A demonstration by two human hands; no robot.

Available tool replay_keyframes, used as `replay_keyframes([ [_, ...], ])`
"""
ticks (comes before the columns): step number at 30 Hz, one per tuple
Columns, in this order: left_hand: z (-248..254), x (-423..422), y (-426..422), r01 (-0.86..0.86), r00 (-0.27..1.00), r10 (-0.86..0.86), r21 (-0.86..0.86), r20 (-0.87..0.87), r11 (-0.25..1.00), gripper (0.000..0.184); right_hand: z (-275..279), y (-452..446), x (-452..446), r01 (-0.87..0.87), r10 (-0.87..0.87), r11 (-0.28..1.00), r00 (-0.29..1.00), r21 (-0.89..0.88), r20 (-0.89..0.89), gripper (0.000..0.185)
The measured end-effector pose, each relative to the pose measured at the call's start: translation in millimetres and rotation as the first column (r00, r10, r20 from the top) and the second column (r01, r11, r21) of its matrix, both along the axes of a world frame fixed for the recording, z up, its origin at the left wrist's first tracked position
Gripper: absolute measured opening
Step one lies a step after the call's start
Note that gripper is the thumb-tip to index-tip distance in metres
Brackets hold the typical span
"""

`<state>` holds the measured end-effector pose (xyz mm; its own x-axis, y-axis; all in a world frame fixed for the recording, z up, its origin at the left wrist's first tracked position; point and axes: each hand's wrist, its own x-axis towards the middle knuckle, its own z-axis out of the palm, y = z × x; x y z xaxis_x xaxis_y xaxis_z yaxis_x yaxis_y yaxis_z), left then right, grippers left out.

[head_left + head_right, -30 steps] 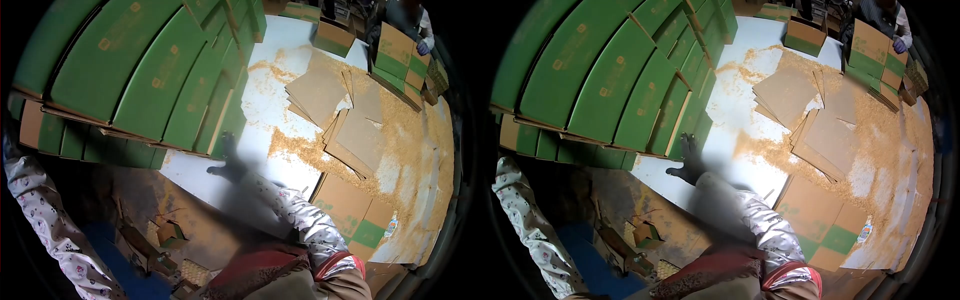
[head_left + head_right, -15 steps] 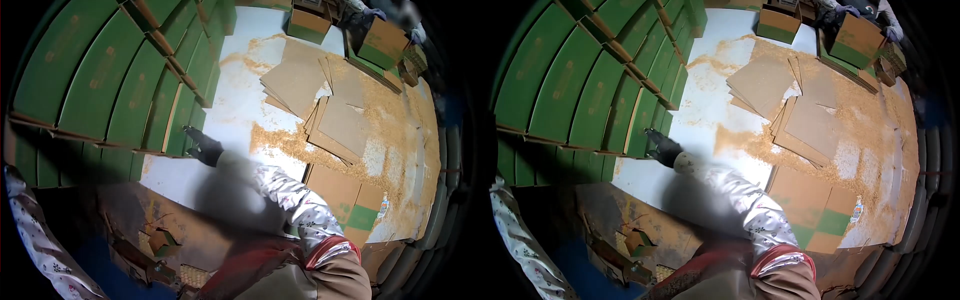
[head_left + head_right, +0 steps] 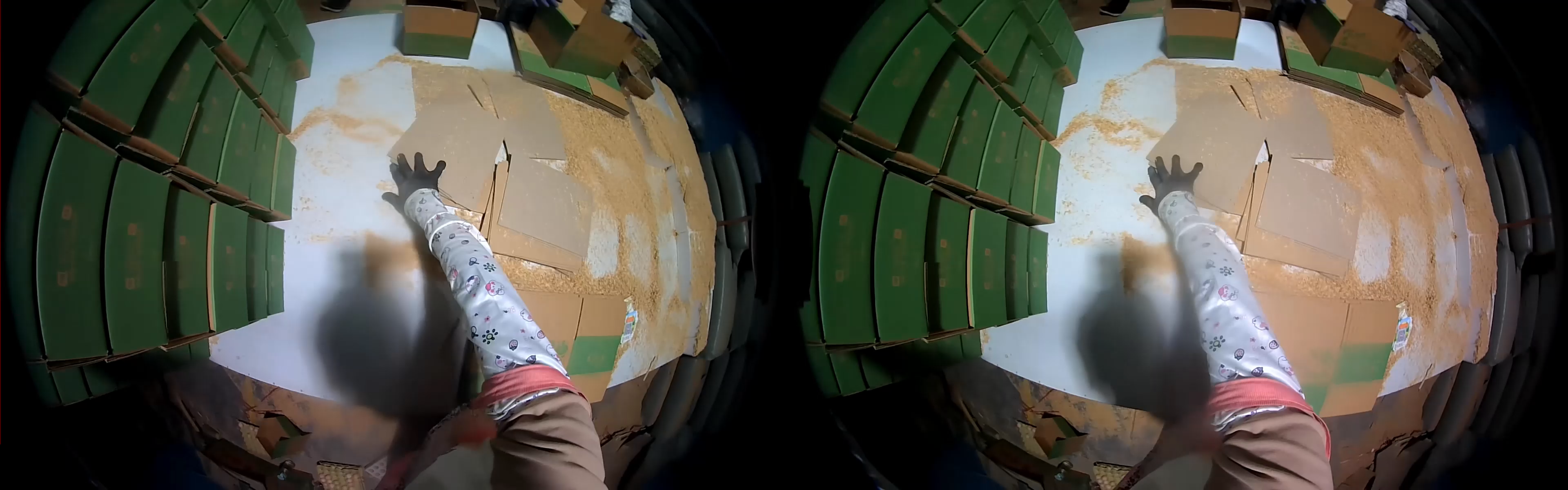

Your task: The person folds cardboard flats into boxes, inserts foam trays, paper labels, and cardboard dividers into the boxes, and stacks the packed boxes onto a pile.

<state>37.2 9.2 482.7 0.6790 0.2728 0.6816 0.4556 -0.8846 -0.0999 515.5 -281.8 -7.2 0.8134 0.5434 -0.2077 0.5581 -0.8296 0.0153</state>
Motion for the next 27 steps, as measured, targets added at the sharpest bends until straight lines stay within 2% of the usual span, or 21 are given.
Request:
replay_keyframes([
  [3,7,16,3,0.084,0.993,-0.086,0.026,0.085,0.996,0.033,1,-55,-10,0.025,-0.025,0.998,1.0,-0.063,-0.001,0.059],
  [5,18,39,-11,0.222,0.94,-0.237,0.089,0.245,0.971,0.033,0,-103,-7,0.018,-0.019,0.998,1.0,-0.067,-0.02,0.055],
  [7,14,64,-40,0.476,0.749,-0.457,0.09,0.48,0.875,0.033,6,-151,5,0.022,-0.028,0.996,0.997,-0.081,-0.072,0.051],
  [8,-5,76,-61,0.625,0.643,-0.522,0.011,0.56,0.781,0.034,11,-174,14,0.022,-0.034,0.995,0.992,-0.095,-0.122,0.049],
  [9,-47,86,-86,0.625,0.674,-0.488,-0.075,0.555,0.777,0.035,14,-198,15,0.022,-0.041,0.994,0.984,-0.109,-0.176,0.047],
  [10,-112,96,-120,0.645,0.725,-0.461,-0.268,0.511,0.716,0.038,14,-224,8,-0.018,0.013,0.997,0.998,-0.08,-0.066,0.043],
  [11,-183,104,-155,0.618,0.786,-0.453,-0.512,0.42,0.597,0.04,-8,-248,7,-0.098,0.093,0.995,0.987,0.034,0.131,0.039],
  [12,-254,111,-194,0.509,0.831,-0.47,-0.749,0.298,0.425,0.042,1,-267,-6,-0.123,0.095,0.983,0.977,0.138,0.192,0.039],
  [13,-319,117,-234,0.326,0.841,-0.512,-0.918,0.174,0.224,0.045,13,-286,-20,-0.162,0.098,0.957,0.96,0.239,0.261,0.038],
  [14,-381,114,-268,0.141,0.819,-0.568,-0.988,0.08,0.064,0.048,18,-308,-39,-0.107,0.02,0.94,0.966,0.326,0.259,0.039],
  [15,-431,119,-302,0.07,0.787,-0.613,-0.997,0.07,-0.024,0.053,20,-325,-63,-0.06,-0.052,0.908,0.966,0.414,0.254,0.04],
  [16,-482,123,-323,0.223,0.676,-0.736,-0.961,0.033,0.162,0.06,20,-353,-91,-0.041,-0.081,0.916,0.955,0.4,0.284,0.041],
  [17,-533,120,-338,0.014,0.727,-0.684,-0.994,-0.063,0.107,0.065,4,-385,-120,0.067,-0.194,0.901,0.946,0.429,0.26,0.042],
  [18,-587,124,-353,0.056,0.742,-0.653,-0.957,-0.15,0.284,0.07,38,-410,-153,0.219,-0.348,0.863,0.911,0.456,0.221,0.043],
  [19,-572,141,-378,0.153,0.724,-0.67,-0.909,-0.165,0.388,0.071,39,-447,-177,0.263,-0.348,0.902,0.912,0.342,0.215,0.044],
  [20,-546,162,-407,0.166,0.714,-0.7,-0.976,0.02,0.141,0.07,45,-474,-197,0.52,-0.569,0.796,0.817,0.31,0.09,0.045],
  [21,-527,174,-431,0.18,0.706,-0.678,-0.978,0.205,-0.108,0.069,22,-512,-217,0.613,-0.689,0.681,0.722,0.401,0.067,0.049],
  [23,-524,174,-451,0.125,0.732,-0.675,-0.992,0.091,0.002,0.069,7,-564,-238,0.89,-0.828,0.343,0.438,0.301,-0.35,0.053],
  [25,-521,169,-485,0.054,0.797,-0.604,-0.996,-0.002,0.075,0.071,-52,-619,-250,0.769,-0.777,0.296,0.539,0.567,-0.325,0.054],
  [26,-518,164,-509,0.009,0.842,-0.538,-0.996,-0.039,0.086,0.072,-37,-631,-243,0.782,-0.807,0.403,0.549,0.475,-0.219,0.052],
  [27,-515,164,-531,-0.03,0.877,-0.475,-0.995,-0.071,0.094,0.073,-27,-644,-230,0.8,-0.792,0.418,0.553,0.431,-0.259,0.051],
])
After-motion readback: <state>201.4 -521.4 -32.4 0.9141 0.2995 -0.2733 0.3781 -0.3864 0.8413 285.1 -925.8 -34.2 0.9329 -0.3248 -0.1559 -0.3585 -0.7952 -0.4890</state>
